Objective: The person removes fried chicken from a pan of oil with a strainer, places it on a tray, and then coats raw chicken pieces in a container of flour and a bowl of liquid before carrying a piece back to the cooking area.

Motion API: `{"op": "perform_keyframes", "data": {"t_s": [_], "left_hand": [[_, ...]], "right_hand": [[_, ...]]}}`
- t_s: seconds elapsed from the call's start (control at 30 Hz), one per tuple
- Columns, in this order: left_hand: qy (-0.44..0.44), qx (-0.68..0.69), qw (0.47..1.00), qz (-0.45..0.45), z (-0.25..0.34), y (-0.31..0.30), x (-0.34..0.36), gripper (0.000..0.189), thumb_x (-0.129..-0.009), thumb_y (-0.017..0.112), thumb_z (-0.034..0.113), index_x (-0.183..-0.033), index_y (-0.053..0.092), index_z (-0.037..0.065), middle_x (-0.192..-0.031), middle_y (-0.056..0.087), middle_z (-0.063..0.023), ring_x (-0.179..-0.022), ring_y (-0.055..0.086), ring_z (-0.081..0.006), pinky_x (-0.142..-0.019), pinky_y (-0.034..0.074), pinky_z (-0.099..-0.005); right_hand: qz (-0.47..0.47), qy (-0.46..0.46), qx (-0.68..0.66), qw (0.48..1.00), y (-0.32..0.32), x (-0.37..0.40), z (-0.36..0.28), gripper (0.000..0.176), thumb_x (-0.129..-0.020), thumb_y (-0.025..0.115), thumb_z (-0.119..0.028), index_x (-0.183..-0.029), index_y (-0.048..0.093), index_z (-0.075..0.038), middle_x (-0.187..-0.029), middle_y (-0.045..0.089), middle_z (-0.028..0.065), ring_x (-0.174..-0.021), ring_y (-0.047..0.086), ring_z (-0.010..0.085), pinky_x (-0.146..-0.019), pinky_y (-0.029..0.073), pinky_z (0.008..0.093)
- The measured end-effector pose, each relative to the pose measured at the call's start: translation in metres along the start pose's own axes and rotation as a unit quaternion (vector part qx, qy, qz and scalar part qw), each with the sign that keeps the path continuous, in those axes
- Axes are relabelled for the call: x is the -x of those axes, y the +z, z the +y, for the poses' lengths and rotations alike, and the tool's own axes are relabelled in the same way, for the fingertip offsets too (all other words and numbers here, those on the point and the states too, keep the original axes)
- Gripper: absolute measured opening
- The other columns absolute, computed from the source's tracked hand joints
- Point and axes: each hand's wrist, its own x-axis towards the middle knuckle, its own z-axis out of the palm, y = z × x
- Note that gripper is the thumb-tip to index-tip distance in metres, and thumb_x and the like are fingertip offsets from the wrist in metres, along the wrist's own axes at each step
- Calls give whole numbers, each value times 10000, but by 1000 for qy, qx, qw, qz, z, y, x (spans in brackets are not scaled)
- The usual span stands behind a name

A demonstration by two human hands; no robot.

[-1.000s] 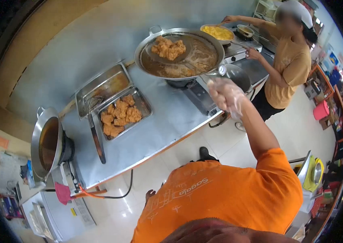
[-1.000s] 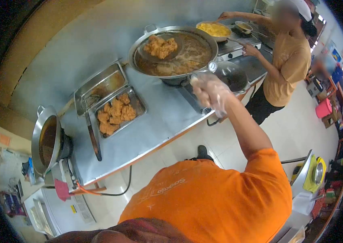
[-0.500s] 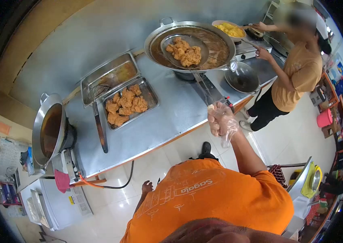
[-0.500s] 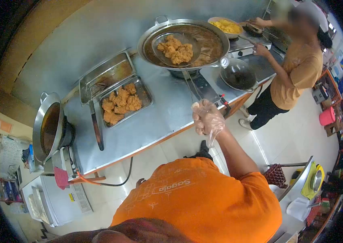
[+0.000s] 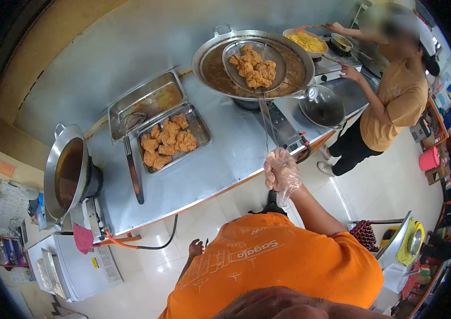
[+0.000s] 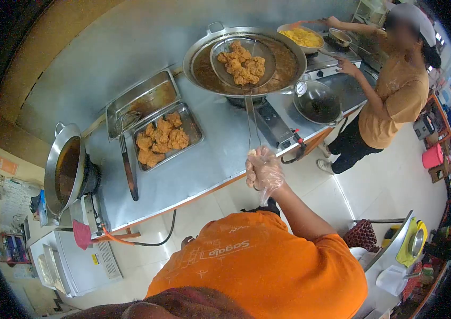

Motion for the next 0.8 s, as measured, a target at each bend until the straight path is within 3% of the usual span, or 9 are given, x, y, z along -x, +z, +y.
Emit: {"op": "perform_keyframes", "data": {"t_s": [0.13,0.23,0.37,0.5,0.63,0.73,0.77,0.8], "left_hand": [[25,1,998,-55,2,2,-11,427,-913,569,204,-1308,537,48,-881,698,-171,-638,656,-226,-545,516,-363],[185,-94,978,-37,-57,6,-60,450,-899,571,260,-1276,576,16,-915,723,-189,-772,705,-229,-702,547,-339],[39,-164,986,-5,-7,10,-20,441,-890,586,274,-1257,596,29,-851,727,-161,-812,708,-227,-768,545,-342],[23,-133,990,-44,-44,8,-51,423,-908,611,208,-1300,548,64,-867,704,-168,-683,679,-221,-583,545,-353],[43,-82,995,-39,0,0,-17,431,-898,632,137,-1307,516,66,-804,668,-157,-533,584,-218,-432,479,-360],[2,95,995,-38,9,10,-18,431,-899,636,154,-1304,519,62,-773,658,-141,-527,584,-206,-423,472,-356],[40,-96,995,-15,21,11,-13,426,-906,624,178,-1304,523,64,-752,647,-122,-509,576,-195,-408,462,-357],[38,-75,996,-16,28,18,-12,426,-907,622,185,-1304,525,65,-743,644,-116,-506,575,-191,-406,461,-357]], "right_hand": [[-14,-2,-22,1000,-8,-8,20,232,-921,556,-51,-900,350,-157,-705,539,56,-409,470,147,-298,369,293],[-19,8,-22,1000,-5,-7,19,248,-916,518,-3,-894,351,-185,-728,549,40,-424,471,128,-310,345,275],[-33,18,-36,999,-11,-11,20,245,-908,520,7,-897,356,-175,-713,549,39,-430,472,122,-311,348,270],[-27,28,-46,998,-16,-13,22,233,-914,540,-12,-890,371,-171,-702,547,24,-443,472,104,-316,344,255],[-24,16,-26,999,-21,-15,25,228,-927,554,-38,-878,384,-181,-695,543,11,-449,459,88,-319,340,241],[-27,21,-32,999,-23,-15,21,232,-930,558,-48,-877,379,-186,-684,531,10,-431,437,95,-313,334,248],[-39,26,-47,998,-27,-16,21,234,-931,560,-55,-881,376,-191,-669,516,9,-416,426,105,-308,332,261],[-48,28,-53,997,-31,-18,22,233,-932,558,-56,-884,376,-193,-666,512,11,-413,425,108,-306,332,265]]}}
